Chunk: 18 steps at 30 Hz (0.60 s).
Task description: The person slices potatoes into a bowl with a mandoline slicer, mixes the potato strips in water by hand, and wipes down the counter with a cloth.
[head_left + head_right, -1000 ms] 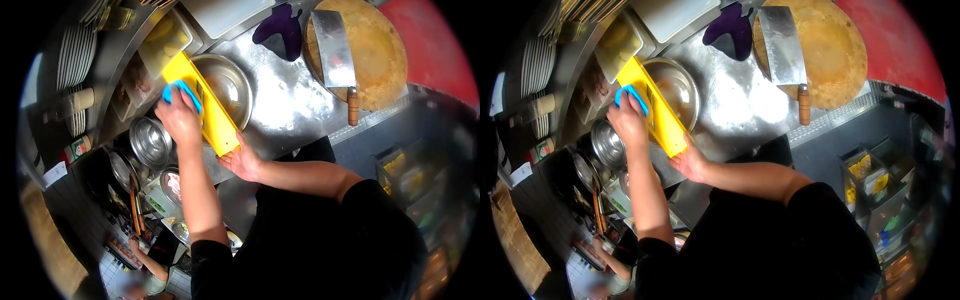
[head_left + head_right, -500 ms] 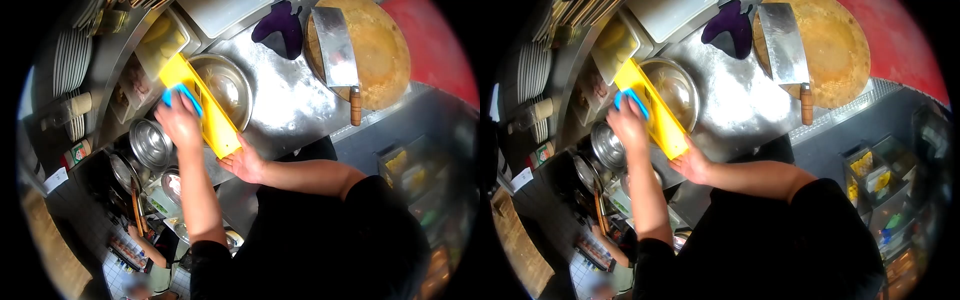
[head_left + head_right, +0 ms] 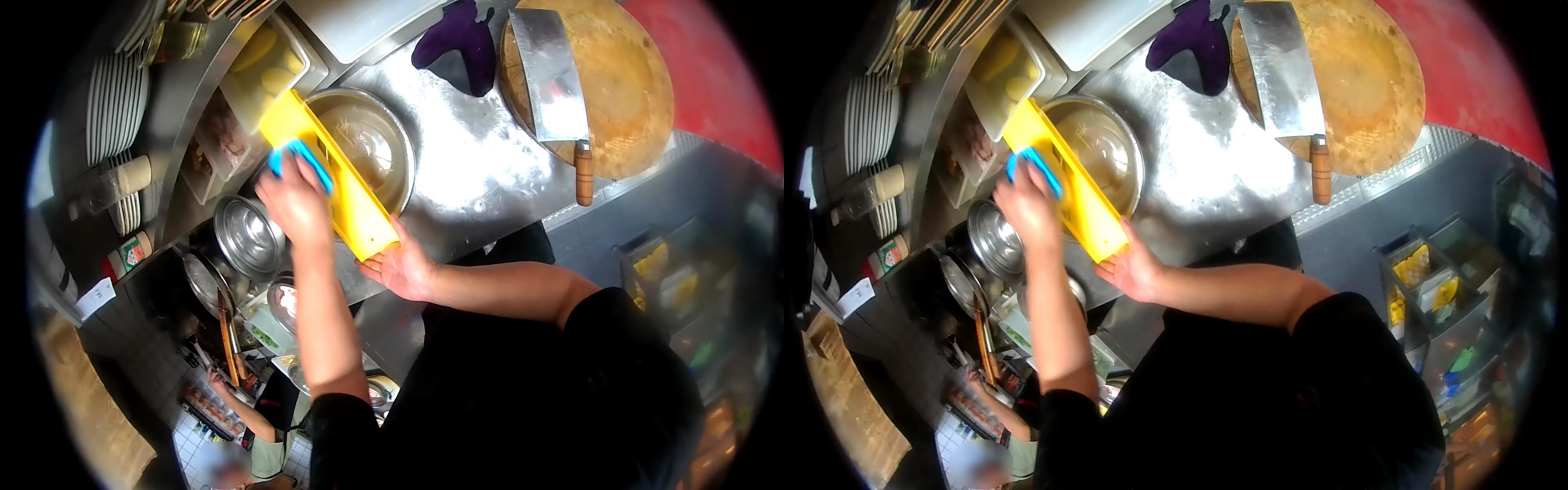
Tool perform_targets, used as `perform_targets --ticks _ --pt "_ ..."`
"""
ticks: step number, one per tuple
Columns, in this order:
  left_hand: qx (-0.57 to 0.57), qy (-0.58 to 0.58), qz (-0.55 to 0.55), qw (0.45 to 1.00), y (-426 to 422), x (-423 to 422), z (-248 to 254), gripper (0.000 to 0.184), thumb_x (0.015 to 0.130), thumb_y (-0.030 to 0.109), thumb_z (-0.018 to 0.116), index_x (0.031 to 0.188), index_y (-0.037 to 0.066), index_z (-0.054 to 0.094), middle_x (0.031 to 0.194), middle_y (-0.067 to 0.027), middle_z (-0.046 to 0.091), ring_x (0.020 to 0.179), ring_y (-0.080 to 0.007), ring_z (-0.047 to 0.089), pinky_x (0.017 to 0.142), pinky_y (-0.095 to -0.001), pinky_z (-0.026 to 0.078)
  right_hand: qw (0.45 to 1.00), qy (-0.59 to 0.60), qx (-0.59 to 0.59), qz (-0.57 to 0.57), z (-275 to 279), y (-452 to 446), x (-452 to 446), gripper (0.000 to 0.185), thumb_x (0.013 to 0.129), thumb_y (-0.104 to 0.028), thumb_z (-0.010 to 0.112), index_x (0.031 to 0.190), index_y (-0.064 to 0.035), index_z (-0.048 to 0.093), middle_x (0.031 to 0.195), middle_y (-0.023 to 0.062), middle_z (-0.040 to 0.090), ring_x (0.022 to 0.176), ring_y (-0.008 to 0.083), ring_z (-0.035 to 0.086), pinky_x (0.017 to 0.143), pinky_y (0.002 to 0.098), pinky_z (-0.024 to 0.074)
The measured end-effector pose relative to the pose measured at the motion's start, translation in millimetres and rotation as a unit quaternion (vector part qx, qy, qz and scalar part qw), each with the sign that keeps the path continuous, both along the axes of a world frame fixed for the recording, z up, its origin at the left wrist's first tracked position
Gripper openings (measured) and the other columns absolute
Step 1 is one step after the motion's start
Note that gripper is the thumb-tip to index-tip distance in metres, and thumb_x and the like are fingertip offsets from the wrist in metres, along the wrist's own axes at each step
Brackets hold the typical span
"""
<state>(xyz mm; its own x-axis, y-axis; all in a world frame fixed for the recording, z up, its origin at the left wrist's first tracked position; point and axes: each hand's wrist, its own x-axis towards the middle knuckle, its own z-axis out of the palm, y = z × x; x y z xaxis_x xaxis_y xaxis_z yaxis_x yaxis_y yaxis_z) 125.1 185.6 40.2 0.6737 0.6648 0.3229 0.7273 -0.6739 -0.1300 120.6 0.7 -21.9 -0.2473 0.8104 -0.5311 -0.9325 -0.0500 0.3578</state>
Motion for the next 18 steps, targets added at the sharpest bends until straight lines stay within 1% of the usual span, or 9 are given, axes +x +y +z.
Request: perform_targets --ticks 2,5,6,8,10,11,13,15,18 --pt "0.014 -0.014 -0.023 1.000 34 18 1 0.027 0.100 0.027 0.057 0.113 0.006 0.070 0.089 -0.0257 0.062 0.088 -0.0444 0.060 0.080 -0.0528 0.051 1.000 0.002 -0.007 -0.007 1 -2 -3 0.090 0.095 -0.077 0.041 0.150 -0.0064 0.043 0.148 0.0107 0.051 0.135 0.0249 0.047 0.121 0.0392 0.0298" --pt "-0.019 0.028 0.015 0.999 16 9 7 0.026 0.099 0.024 0.059 0.115 0.005 0.070 0.099 -0.0267 0.064 0.093 -0.0442 0.061 0.080 -0.0518 0.052 1.000 0.006 -0.018 -0.007 7 -3 1 0.089 0.095 -0.076 0.042 0.149 -0.0061 0.044 0.147 0.0108 0.052 0.134 0.0241 0.047 0.121 0.0392 0.0300" --pt "-0.043 0.036 0.035 0.998 -7 -2 10 0.027 0.099 0.023 0.061 0.117 0.005 0.070 0.104 -0.0278 0.064 0.095 -0.0445 0.061 0.080 -0.0516 0.052 1.000 0.011 0.002 -0.007 6 -5 1 0.089 0.095 -0.077 0.040 0.152 -0.0083 0.040 0.152 0.0100 0.046 0.140 0.0242 0.040 0.123 0.0408 0.0255" --pt "-0.044 0.008 0.006 0.999 -61 -26 12 0.031 0.098 0.020 0.062 0.124 0.005 0.069 0.110 -0.0296 0.062 0.097 -0.0447 0.060 0.082 -0.0516 0.053 0.999 0.021 0.043 -0.008 -1 -7 0 0.090 0.096 -0.077 0.036 0.159 -0.0126 0.032 0.162 0.0086 0.036 0.151 0.0243 0.028 0.126 0.0439 0.0165" --pt "-0.075 0.033 -0.002 0.997 -109 -49 12 0.034 0.098 0.020 0.062 0.128 0.005 0.068 0.112 -0.0311 0.060 0.098 -0.0448 0.060 0.084 -0.0524 0.053 0.998 -0.011 0.056 -0.025 13 -9 9 0.091 0.096 -0.078 0.036 0.159 -0.0120 0.032 0.162 0.0088 0.036 0.150 0.0243 0.028 0.126 0.0432 0.0164" --pt "-0.063 0.031 -0.002 0.998 -104 -46 11 0.034 0.098 0.020 0.062 0.128 0.005 0.068 0.111 -0.0306 0.060 0.098 -0.0444 0.060 0.083 -0.0523 0.053 0.997 -0.029 0.062 -0.036 17 -8 14 0.091 0.096 -0.078 0.035 0.159 -0.0117 0.032 0.162 0.0089 0.036 0.150 0.0243 0.029 0.126 0.0429 0.0163" --pt "-0.045 0.021 0.004 0.999 -88 -43 5 0.034 0.099 0.020 0.061 0.129 0.005 0.068 0.108 -0.0298 0.061 0.097 -0.0437 0.060 0.082 -0.0522 0.052 0.999 -0.012 0.032 -0.031 12 -5 12 0.089 0.096 -0.077 0.037 0.155 -0.0098 0.037 0.155 0.0096 0.044 0.142 0.0235 0.038 0.123 0.0411 0.0239" --pt "-0.015 0.013 0.023 1.000 -24 -14 -5 0.029 0.099 0.022 0.059 0.121 0.006 0.070 0.097 -0.0259 0.060 0.093 -0.0429 0.059 0.077 -0.0529 0.051 1.000 0.003 0.001 -0.015 7 -5 6 0.087 0.096 -0.076 0.038 0.151 -0.0080 0.043 0.147 0.0103 0.052 0.134 0.0227 0.048 0.120 0.0393 0.0314" --pt "0.013 -0.006 0.030 0.999 45 26 -5 0.024 0.101 0.029 0.056 0.101 0.008 0.068 0.095 -0.0270 0.063 0.088 -0.0460 0.061 0.074 -0.0549 0.052 1.000 -0.001 -0.004 -0.009 3 -7 2 0.088 0.096 -0.077 0.038 0.151 -0.0087 0.043 0.146 0.0098 0.053 0.132 0.0226 0.049 0.120 0.0395 0.0319"
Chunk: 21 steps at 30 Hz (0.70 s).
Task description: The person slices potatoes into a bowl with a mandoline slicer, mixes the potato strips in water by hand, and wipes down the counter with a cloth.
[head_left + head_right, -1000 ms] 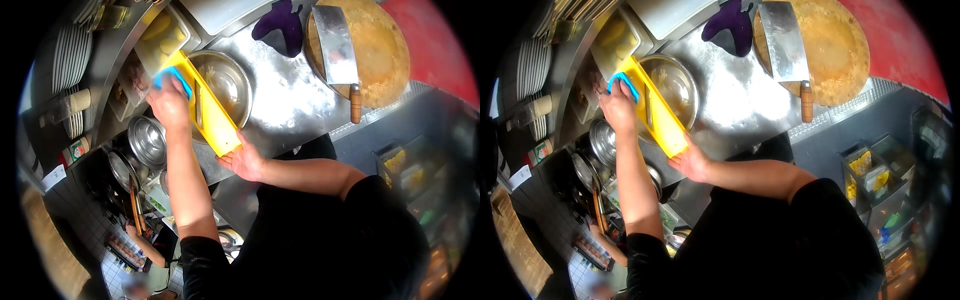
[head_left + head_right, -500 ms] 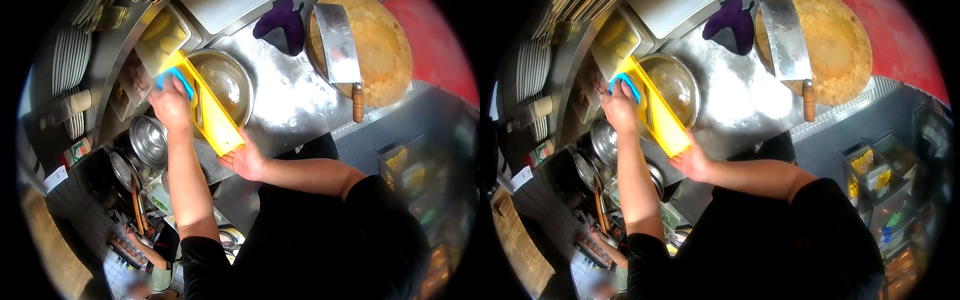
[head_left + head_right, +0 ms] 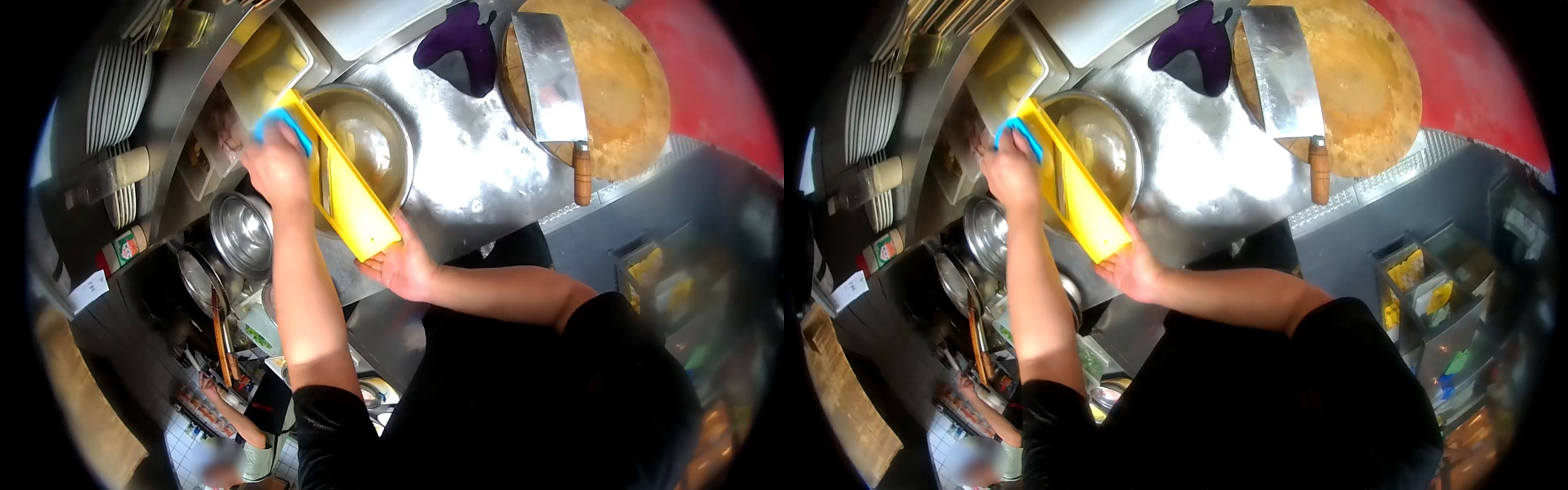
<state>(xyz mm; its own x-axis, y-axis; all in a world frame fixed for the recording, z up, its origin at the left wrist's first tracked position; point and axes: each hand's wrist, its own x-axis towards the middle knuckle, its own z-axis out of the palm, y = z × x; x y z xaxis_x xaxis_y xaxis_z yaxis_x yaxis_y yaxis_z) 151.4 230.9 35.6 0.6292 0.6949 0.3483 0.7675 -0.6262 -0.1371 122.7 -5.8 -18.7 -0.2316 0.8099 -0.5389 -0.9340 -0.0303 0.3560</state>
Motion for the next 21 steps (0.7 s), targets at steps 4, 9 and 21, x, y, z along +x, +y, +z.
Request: perform_targets --ticks 4,9,21 --pt "-0.050 0.040 0.029 0.998 -51 -25 7 0.027 0.099 0.024 0.060 0.115 0.005 0.070 0.103 -0.0278 0.063 0.095 -0.0444 0.061 0.078 -0.0540 0.053 1.000 -0.004 -0.009 0.003 6 1 13 0.088 0.097 -0.077 0.036 0.151 -0.0088 0.042 0.147 0.0092 0.053 0.132 0.0220 0.050 0.119 0.0381 0.0325" --pt "-0.088 0.017 -0.034 0.995 -159 -73 8 0.036 0.097 0.021 0.064 0.128 0.004 0.068 0.110 -0.0298 0.060 0.095 -0.0452 0.060 0.081 -0.0536 0.053 0.999 -0.001 0.032 -0.020 13 -3 17 0.076 0.101 -0.070 0.036 0.153 -0.0142 0.042 0.152 0.0077 0.049 0.142 0.0222 0.041 0.119 0.0419 0.0295" --pt "-0.045 0.023 0.010 0.999 -83 -33 5 0.029 0.099 0.025 0.060 0.120 0.006 0.069 0.103 -0.0277 0.062 0.095 -0.0452 0.061 0.078 -0.0534 0.054 1.000 -0.007 0.013 0.019 -1 -3 14 0.081 0.099 -0.073 0.037 0.149 -0.0095 0.046 0.145 0.0097 0.054 0.133 0.0230 0.050 0.119 0.0401 0.0334"
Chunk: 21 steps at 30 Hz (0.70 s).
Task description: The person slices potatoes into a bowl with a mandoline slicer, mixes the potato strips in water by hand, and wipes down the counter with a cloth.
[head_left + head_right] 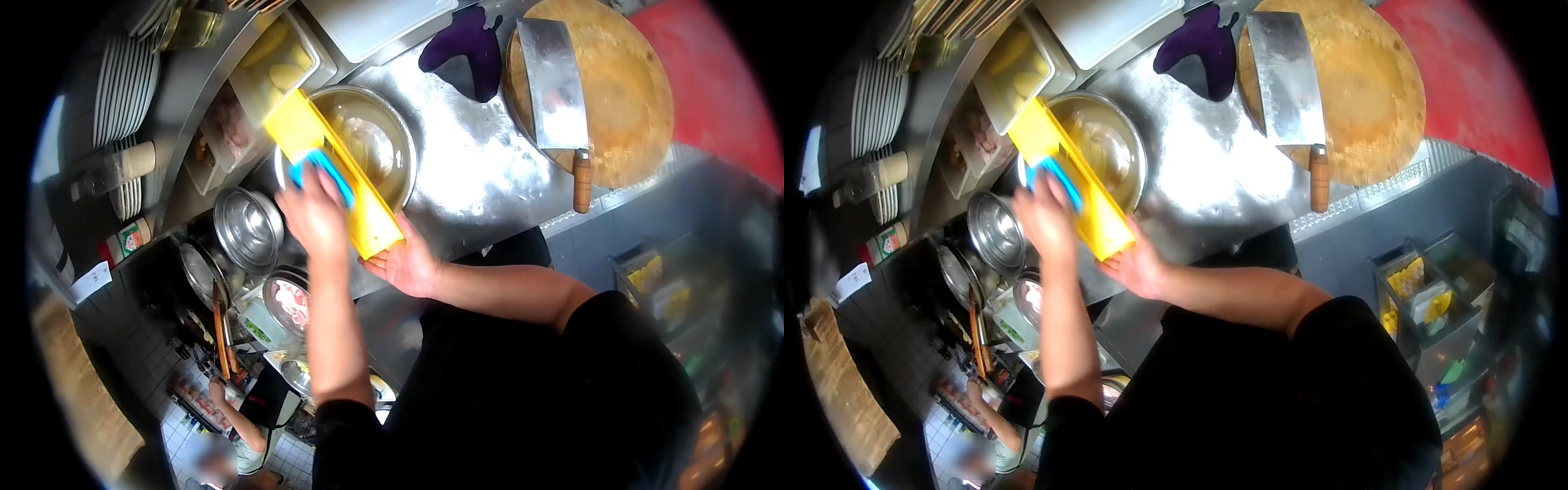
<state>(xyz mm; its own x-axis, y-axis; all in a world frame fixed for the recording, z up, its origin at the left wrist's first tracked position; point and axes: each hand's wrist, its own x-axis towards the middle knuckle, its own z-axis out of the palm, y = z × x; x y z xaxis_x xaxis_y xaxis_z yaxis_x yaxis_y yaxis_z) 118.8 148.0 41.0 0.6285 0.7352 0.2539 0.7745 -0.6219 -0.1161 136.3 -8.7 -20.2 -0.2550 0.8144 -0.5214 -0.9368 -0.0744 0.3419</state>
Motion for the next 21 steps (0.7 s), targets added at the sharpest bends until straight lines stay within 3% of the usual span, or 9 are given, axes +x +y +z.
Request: perform_targets --ticks 2,4,6,11,13,21 --pt "-0.022 -0.002 -0.032 0.999 -63 -33 1 0.035 0.098 0.024 0.062 0.127 0.005 0.068 0.105 -0.0284 0.060 0.095 -0.0443 0.060 0.079 -0.0529 0.054 1.000 -0.004 0.022 0.004 3 -3 4 0.076 0.103 -0.068 0.032 0.151 -0.0103 0.043 0.149 0.0096 0.052 0.134 0.0238 0.049 0.119 0.0409 0.0328" --pt "-0.026 0.007 -0.038 0.999 -74 -37 -1 0.036 0.098 0.023 0.063 0.128 0.005 0.068 0.106 -0.0287 0.059 0.095 -0.0439 0.059 0.078 -0.0529 0.054 0.999 0.003 0.030 0.010 2 -2 6 0.072 0.105 -0.065 0.029 0.150 -0.0100 0.044 0.147 0.0088 0.053 0.131 0.0237 0.051 0.116 0.0409 0.0357" --pt "-0.012 0.005 -0.023 1.000 -51 -25 -2 0.035 0.098 0.023 0.062 0.128 0.005 0.068 0.105 -0.0288 0.059 0.094 -0.0439 0.059 0.077 -0.0533 0.054 1.000 0.002 0.029 0.003 -8 -2 -1 0.068 0.108 -0.059 0.027 0.152 -0.0092 0.041 0.148 0.0085 0.053 0.133 0.0248 0.051 0.118 0.0429 0.0352" --pt "0.064 -0.045 0.002 0.997 79 41 -12 0.023 0.100 0.027 0.058 0.109 0.008 0.069 0.095 -0.0261 0.063 0.090 -0.0446 0.061 0.077 -0.0557 0.053 1.000 -0.007 -0.004 -0.013 -6 1 -5 0.069 0.108 -0.058 0.028 0.151 -0.0052 0.040 0.146 0.0131 0.054 0.135 0.0278 0.050 0.122 0.0454 0.0340" --pt "0.051 -0.015 0.006 0.999 84 40 -9 0.024 0.101 0.026 0.057 0.110 0.008 0.070 0.098 -0.0267 0.064 0.092 -0.0448 0.061 0.078 -0.0557 0.053 1.000 -0.024 -0.010 -0.007 0 1 1 0.069 0.108 -0.058 0.029 0.151 -0.0055 0.040 0.146 0.0130 0.053 0.136 0.0271 0.050 0.122 0.0455 0.0341" --pt "-0.068 0.019 -0.017 0.997 -93 -40 6 0.036 0.095 0.023 0.065 0.126 0.004 0.069 0.116 -0.0313 0.061 0.095 -0.0454 0.061 0.082 -0.0528 0.054 1.000 -0.008 0.006 -0.005 4 -1 8 0.065 0.108 -0.057 0.028 0.149 -0.0088 0.043 0.143 0.0120 0.056 0.134 0.0242 0.050 0.114 0.0402 0.0374"
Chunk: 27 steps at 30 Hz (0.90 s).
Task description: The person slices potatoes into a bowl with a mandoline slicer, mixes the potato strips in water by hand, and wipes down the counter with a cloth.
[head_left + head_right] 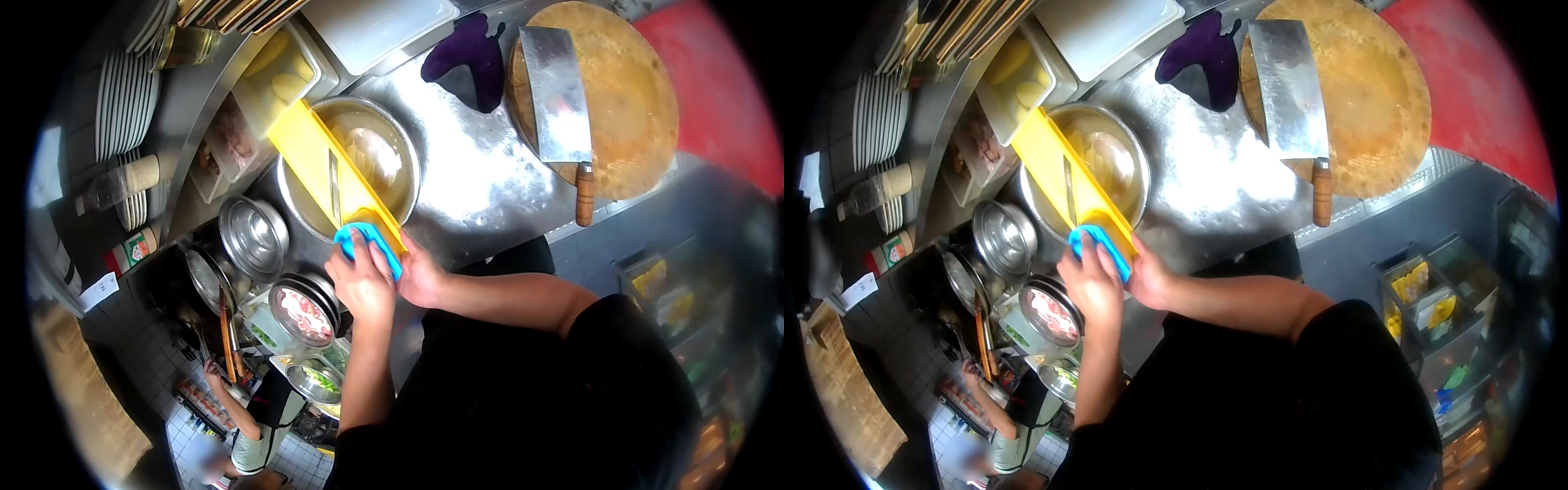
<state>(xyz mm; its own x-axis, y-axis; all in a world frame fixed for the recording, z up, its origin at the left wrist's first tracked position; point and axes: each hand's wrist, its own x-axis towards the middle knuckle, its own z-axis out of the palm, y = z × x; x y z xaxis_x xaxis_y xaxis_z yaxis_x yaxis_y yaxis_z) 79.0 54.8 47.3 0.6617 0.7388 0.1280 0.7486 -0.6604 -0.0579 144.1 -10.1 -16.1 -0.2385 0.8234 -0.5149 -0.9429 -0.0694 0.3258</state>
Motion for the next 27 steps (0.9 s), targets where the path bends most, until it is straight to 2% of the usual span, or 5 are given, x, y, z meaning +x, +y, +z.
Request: perform_targets --ticks 8,16,19,24,27 --pt "0.065 -0.015 0.072 0.995 193 90 -19 0.024 0.100 0.028 0.058 0.109 0.009 0.069 0.101 -0.0257 0.063 0.099 -0.0459 0.061 0.079 -0.0545 0.055 1.000 -0.007 -0.022 -0.008 -6 2 -11 0.067 0.108 -0.056 0.033 0.149 -0.0038 0.043 0.147 0.0171 0.053 0.138 0.0278 0.049 0.120 0.0452 0.0357" --pt "0.000 0.007 -0.006 1.000 8 3 -3 0.036 0.095 0.023 0.065 0.126 0.005 0.068 0.110 -0.0293 0.061 0.097 -0.0451 0.060 0.079 -0.0532 0.055 0.999 -0.029 0.016 -0.016 1 -2 3 0.066 0.109 -0.056 0.029 0.154 -0.0083 0.037 0.152 0.0130 0.049 0.141 0.0249 0.044 0.122 0.0457 0.0303" --pt "0.062 0.023 0.027 0.997 62 33 -11 0.036 0.097 0.023 0.062 0.129 0.007 0.066 0.113 -0.0296 0.061 0.099 -0.0442 0.059 0.078 -0.0532 0.055 1.000 0.011 0.024 -0.015 -14 -1 -6 0.066 0.109 -0.055 0.029 0.154 -0.0081 0.036 0.154 0.0129 0.047 0.143 0.0258 0.042 0.123 0.0461 0.0291" --pt "0.081 -0.030 0.050 0.995 192 93 -19 0.021 0.099 0.026 0.059 0.101 0.006 0.064 0.097 -0.0281 0.062 0.090 -0.0476 0.061 0.075 -0.0544 0.055 1.000 -0.016 -0.019 -0.003 -5 0 -4 0.067 0.109 -0.056 0.027 0.152 -0.0056 0.039 0.148 0.0164 0.051 0.137 0.0301 0.049 0.121 0.0446 0.0350" --pt "0.080 -0.012 0.041 0.996 158 72 -15 0.024 0.098 0.026 0.060 0.111 0.008 0.069 0.101 -0.0272 0.063 0.095 -0.0459 0.062 0.075 -0.0535 0.055 0.999 -0.037 -0.031 0.002 1 0 3 0.068 0.109 -0.057 0.025 0.152 -0.0053 0.038 0.149 0.0159 0.051 0.137 0.0289 0.049 0.120 0.0444 0.0362"
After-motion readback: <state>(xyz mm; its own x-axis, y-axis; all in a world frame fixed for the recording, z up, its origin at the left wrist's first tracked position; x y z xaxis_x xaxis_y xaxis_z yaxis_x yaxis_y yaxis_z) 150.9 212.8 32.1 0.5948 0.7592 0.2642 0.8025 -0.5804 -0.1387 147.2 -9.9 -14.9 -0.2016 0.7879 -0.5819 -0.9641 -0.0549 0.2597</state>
